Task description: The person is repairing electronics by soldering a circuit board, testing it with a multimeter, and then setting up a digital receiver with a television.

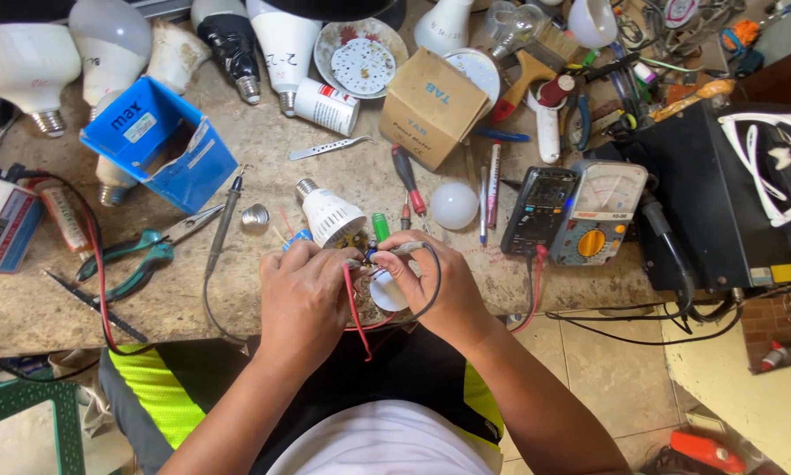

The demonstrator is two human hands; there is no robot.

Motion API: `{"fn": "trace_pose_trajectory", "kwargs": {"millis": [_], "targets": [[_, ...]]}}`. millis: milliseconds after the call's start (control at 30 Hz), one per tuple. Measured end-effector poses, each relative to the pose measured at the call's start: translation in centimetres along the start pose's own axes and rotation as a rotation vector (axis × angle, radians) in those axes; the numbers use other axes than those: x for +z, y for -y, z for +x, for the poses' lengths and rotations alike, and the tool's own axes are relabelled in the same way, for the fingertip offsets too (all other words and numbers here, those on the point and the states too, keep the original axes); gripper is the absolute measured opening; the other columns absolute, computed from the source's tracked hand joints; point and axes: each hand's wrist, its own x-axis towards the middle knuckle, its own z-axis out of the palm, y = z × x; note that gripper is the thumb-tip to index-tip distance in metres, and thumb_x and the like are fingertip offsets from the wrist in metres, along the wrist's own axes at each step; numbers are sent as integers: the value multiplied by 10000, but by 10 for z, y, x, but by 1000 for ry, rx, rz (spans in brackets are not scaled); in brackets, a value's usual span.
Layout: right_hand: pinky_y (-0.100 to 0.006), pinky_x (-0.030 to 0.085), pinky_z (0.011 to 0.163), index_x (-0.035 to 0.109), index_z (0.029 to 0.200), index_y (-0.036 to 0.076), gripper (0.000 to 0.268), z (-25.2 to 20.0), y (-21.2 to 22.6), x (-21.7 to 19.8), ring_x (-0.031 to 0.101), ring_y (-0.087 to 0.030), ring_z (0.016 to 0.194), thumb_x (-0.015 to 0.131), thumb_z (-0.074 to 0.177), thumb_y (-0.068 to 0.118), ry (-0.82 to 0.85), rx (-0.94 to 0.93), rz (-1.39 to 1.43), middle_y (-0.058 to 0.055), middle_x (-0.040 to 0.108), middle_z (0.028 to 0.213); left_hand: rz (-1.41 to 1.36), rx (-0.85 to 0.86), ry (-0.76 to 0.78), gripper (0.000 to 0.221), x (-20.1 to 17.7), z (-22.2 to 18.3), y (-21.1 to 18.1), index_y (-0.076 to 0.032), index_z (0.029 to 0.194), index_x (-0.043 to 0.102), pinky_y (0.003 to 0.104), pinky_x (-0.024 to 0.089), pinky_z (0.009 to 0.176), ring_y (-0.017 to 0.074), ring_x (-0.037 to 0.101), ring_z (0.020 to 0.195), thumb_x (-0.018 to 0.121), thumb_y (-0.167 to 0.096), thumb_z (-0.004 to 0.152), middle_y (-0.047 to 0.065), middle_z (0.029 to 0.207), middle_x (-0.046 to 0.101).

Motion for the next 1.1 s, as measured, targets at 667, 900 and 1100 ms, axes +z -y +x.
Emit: {"fn": "trace_pose_trajectory", "kwargs": {"millis": [667,900,1100], "targets": [[-394,607,727,689,1028,77,150,3,1,-3,742,-335,793,612,1040,205,39,19,19,-116,713,853,-49,-37,5,129,0,-2,1,-246,953,686,368,406,765,178,618,845,632,-357,990,-104,878,713],[-396,611,755,725,1013,85,122,-1,2,-2,761,-335,826,656,1012,186,3,18,40,-103,746,867,-84,-33,-30,123,-1,-3,0,-218,888,680,379,409,752,198,632,840,691,-320,956,-84,861,730],[-393,614,801,701,1074,27,198,-16,-8,-22,740,-264,806,601,1025,191,-262,-145,102,-109,720,892,-198,-69,-184,57,-8,-5,-3,-200,1013,715,349,437,743,228,660,863,702,-243,978,-64,988,766]]}}
